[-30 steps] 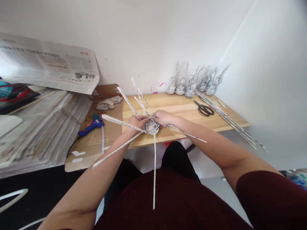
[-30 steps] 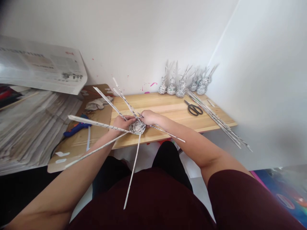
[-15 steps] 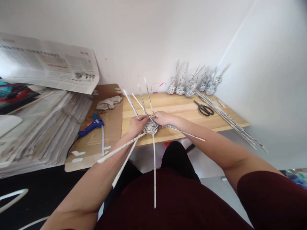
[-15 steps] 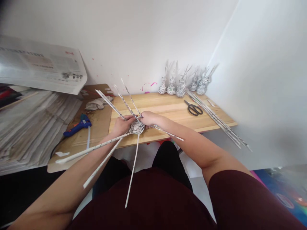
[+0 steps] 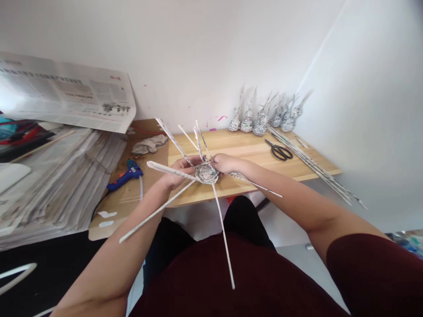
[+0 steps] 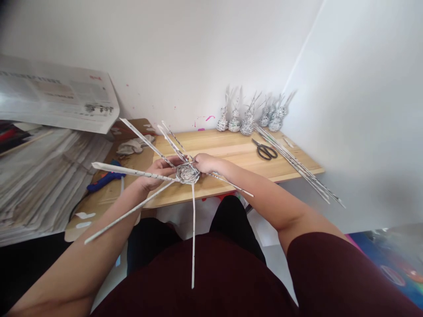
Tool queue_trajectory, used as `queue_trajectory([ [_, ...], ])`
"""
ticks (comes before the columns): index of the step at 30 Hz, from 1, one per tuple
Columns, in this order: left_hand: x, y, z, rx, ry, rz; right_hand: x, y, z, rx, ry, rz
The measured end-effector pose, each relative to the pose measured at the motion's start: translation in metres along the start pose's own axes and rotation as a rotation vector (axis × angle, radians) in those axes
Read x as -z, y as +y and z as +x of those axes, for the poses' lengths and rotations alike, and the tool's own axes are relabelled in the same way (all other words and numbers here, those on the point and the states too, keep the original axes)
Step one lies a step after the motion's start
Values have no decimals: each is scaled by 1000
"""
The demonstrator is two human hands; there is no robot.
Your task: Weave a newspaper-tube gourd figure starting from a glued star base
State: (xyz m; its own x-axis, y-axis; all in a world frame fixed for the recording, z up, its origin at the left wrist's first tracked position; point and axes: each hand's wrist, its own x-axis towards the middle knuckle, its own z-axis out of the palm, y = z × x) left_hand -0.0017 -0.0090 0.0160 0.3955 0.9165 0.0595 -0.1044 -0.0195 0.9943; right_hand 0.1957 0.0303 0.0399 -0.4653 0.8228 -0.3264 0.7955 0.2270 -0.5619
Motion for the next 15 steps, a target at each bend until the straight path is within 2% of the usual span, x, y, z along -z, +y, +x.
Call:
queue_trajectory([
  [4,9,6,-4,52,-45,-50,6,-4,0,48,-12,3],
  [11,17,10,-16,41,-112,-75,13,-10,-1,145,-29,-80],
  [13,17,9,-17,58,-74,-76,14,-11,-2,174,-38,-109],
  [15,16,7,-15,77,24,-65,15,-13,-2,187,-47,-135],
])
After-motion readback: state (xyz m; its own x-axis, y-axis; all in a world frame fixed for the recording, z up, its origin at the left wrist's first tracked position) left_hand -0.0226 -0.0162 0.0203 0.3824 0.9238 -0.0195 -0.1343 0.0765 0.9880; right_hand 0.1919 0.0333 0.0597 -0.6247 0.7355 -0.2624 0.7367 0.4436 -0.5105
